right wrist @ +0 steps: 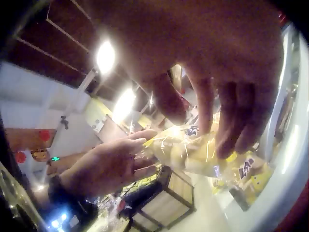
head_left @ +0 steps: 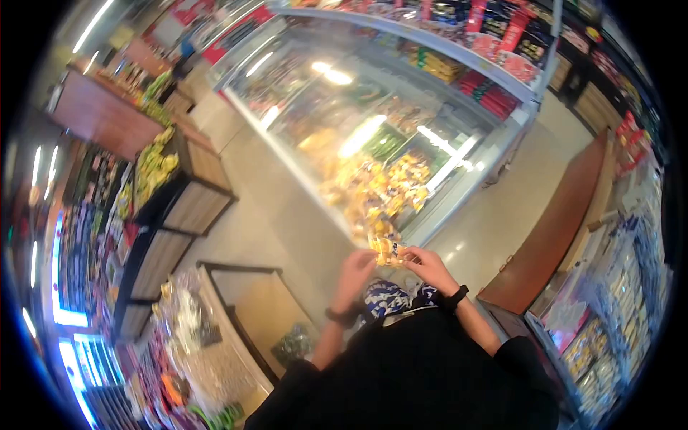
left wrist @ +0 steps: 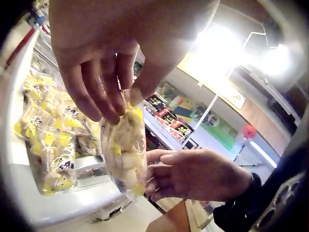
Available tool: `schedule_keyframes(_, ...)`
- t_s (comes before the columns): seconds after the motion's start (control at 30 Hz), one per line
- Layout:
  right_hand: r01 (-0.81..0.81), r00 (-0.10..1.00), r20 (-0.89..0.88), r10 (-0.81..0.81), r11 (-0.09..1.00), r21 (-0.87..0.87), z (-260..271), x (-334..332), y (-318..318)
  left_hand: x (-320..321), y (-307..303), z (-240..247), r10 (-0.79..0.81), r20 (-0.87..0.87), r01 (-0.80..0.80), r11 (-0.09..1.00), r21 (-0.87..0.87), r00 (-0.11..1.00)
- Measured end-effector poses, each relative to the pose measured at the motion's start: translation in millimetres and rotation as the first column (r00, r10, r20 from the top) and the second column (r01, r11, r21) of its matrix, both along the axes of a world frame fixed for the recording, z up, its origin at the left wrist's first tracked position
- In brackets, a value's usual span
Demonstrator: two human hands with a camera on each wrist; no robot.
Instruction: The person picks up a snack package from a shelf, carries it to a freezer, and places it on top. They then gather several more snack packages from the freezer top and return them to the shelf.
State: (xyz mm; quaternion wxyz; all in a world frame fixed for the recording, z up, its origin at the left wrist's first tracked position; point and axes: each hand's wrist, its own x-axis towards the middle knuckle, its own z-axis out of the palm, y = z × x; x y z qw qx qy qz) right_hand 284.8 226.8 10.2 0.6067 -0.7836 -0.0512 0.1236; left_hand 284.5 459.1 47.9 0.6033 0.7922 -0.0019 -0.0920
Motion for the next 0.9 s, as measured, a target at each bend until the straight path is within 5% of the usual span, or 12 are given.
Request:
schedule_keyframes(0.23, 0.407, 0.913, 0.036, -0.406, 0.91, -0.074, -1.5, 51.4, 20.8, 111.3, -12.7, 29.9, -0.223, 0.069, 0.218, 0.974, 0.067, 0.972)
schedule_keyframes(0.4, 0.585, 0.811, 0.103, -0.576, 0.801, -0.126, 10.0, 81.2, 43.6, 185.8, -3.7, -0.8, -0.364, 0.166, 0.358, 0.931, 0.067, 0.916)
schedule_keyframes(0.53, 0.673, 0.736, 0.101, -0.669, 0.71, -0.208, -4.5, 101.1, 54.1, 236.3, 5.1, -29.2, -0.562, 0.1, 0.516, 0.806, 0.291, 0.821)
schedule_keyframes(0.67, 0.736, 0.671, 0.077, -0.737, 0.652, -0.183, 3.3, 91.3, 74.4, 253.5, 5.9, -24.4, -0.641, 0.174, 0.518, 0.727, 0.45, 0.748)
schedule_keyframes(0.77, 0.805, 0.589, -0.006, -0.808, 0.587, -0.084, 0.5, 72.3, 87.9, 248.9, 15.8, -15.3, -0.68, 0.273, 0.575, 0.727, 0.375, 0.681)
schedule_keyframes(0.9, 0.835, 0.537, -0.141, -0.832, 0.548, -0.054, -23.2, 33.7, 98.8, 223.8, 22.8, -10.9, -0.692, 0.178, 0.626, 0.714, 0.313, 0.7)
